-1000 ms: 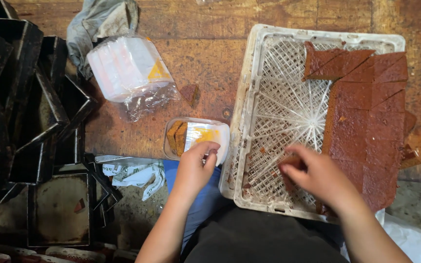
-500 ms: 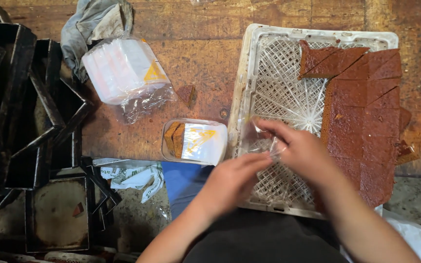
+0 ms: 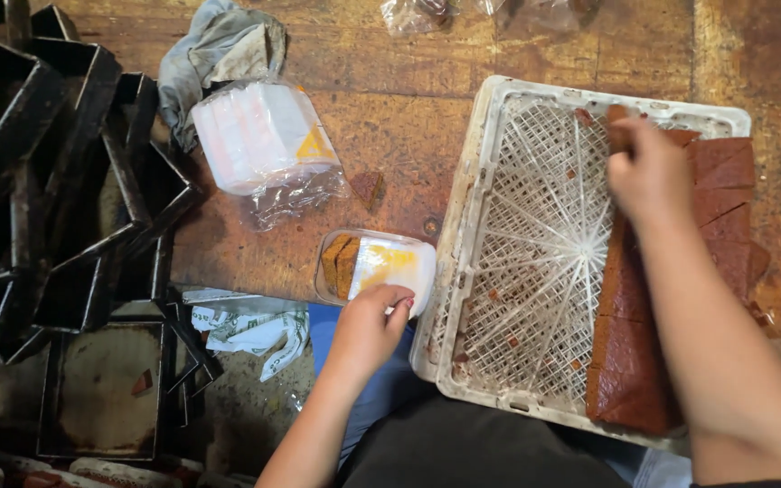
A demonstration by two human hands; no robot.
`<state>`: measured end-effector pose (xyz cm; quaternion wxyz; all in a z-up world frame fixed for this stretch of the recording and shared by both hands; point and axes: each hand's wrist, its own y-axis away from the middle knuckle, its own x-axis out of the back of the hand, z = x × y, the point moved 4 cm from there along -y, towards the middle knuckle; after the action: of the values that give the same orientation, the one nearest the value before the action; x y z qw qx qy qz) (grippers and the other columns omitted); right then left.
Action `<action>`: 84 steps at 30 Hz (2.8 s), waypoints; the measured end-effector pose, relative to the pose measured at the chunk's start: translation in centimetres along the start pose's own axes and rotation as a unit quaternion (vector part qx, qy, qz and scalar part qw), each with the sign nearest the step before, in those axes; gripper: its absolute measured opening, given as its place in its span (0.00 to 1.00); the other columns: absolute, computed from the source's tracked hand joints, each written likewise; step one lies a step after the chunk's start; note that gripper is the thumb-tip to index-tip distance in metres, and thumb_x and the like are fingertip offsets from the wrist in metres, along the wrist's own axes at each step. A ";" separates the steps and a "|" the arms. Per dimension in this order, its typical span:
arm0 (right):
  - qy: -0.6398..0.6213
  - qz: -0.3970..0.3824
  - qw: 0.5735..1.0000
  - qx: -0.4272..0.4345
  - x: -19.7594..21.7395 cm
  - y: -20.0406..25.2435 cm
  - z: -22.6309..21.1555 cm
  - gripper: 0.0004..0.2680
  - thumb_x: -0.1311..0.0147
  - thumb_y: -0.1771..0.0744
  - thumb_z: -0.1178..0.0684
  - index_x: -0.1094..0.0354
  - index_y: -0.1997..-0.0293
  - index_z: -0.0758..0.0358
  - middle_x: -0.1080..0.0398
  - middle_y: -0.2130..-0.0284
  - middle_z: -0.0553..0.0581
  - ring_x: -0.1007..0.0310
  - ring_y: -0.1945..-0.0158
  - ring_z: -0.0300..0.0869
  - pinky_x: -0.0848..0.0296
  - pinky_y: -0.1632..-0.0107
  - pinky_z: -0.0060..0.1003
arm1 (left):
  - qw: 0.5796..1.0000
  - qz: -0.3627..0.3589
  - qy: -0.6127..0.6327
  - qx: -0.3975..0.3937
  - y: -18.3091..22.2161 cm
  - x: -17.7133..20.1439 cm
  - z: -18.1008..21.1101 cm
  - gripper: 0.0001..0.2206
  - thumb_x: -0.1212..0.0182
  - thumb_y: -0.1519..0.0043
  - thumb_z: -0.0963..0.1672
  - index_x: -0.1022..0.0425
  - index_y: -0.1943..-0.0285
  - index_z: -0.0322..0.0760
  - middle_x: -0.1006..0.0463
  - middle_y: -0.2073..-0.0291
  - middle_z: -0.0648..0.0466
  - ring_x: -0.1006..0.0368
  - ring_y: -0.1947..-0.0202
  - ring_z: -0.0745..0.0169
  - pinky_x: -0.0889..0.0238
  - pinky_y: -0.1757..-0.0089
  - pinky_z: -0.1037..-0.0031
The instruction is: Flipping a tray of pre-cut cake pieces and then wrapping each piece individually in plastic film before placing them into a container.
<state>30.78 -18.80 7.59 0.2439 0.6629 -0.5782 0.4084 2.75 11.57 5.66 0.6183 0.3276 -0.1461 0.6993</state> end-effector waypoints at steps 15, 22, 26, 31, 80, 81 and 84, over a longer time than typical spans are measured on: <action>-0.245 -0.038 0.967 0.065 3.4 17.1 -6.8 0.10 0.45 0.34 0.61 0.32 0.47 0.59 0.28 0.52 0.56 0.28 0.56 0.41 0.28 0.52 0.34 | 0.990 -0.108 0.044 -0.076 -1.3 -2.4 7.2 0.29 0.48 0.46 0.37 0.33 0.30 0.35 0.35 0.28 0.53 0.24 0.45 0.55 0.30 0.50 0.67; -0.131 -0.216 0.968 0.006 0.2 18.1 -11.7 0.11 0.44 0.36 0.53 0.31 0.49 0.54 0.22 0.56 0.53 0.21 0.55 0.44 0.27 0.50 0.41 | 0.956 -0.008 0.065 -0.285 0.9 -3.9 10.8 0.29 0.47 0.46 0.36 0.39 0.31 0.28 0.36 0.31 0.35 0.39 0.30 0.35 0.41 0.34 0.54; -0.172 -0.224 0.953 -0.105 2.2 15.9 -10.0 0.19 0.53 0.40 0.59 0.30 0.43 0.49 0.22 0.58 0.54 0.23 0.54 0.45 0.31 0.49 0.41 | 0.933 -0.115 0.102 -0.325 2.5 -3.2 9.8 0.28 0.47 0.44 0.33 0.34 0.32 0.41 0.29 0.36 0.48 0.27 0.39 0.46 0.31 0.44 0.59; -0.094 -0.011 0.977 0.192 6.9 14.8 -11.2 0.31 0.54 0.32 0.66 0.63 0.19 0.56 0.62 0.21 0.63 0.61 0.18 0.56 0.58 0.21 0.54 | 0.936 0.255 -0.200 -0.140 -1.2 3.1 1.0 0.30 0.32 0.40 0.47 0.36 0.35 0.21 0.26 0.54 0.32 0.30 0.57 0.30 0.37 0.55 0.48; -0.092 -0.226 0.966 -0.088 0.5 18.8 -11.0 0.10 0.46 0.37 0.54 0.34 0.53 0.47 0.22 0.64 0.50 0.22 0.64 0.43 0.28 0.58 0.40 | 0.920 -0.081 0.110 -0.368 4.7 -3.5 10.2 0.28 0.48 0.43 0.34 0.36 0.30 0.36 0.30 0.32 0.44 0.28 0.34 0.45 0.32 0.37 0.61; -0.067 -0.254 0.956 -0.129 1.3 18.4 -11.1 0.11 0.47 0.35 0.52 0.33 0.48 0.40 0.18 0.61 0.48 0.19 0.63 0.43 0.28 0.58 0.40 | 0.905 -0.118 0.133 -0.387 5.1 -3.7 10.5 0.26 0.48 0.40 0.34 0.34 0.30 0.39 0.29 0.32 0.49 0.25 0.35 0.50 0.31 0.37 0.63; -0.212 -0.311 0.927 0.010 2.5 19.2 -5.3 0.19 0.54 0.40 0.55 0.20 0.48 0.54 0.16 0.49 0.50 0.18 0.44 0.39 0.29 0.41 0.37 | 0.920 -0.104 0.132 -0.355 4.1 -4.9 8.4 0.23 0.49 0.39 0.36 0.31 0.33 0.42 0.25 0.37 0.50 0.23 0.40 0.51 0.29 0.43 0.67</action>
<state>10.90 -20.08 9.75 0.2236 0.8828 -0.3774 0.1678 1.23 1.91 9.64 0.7766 0.0049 -0.2670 0.5706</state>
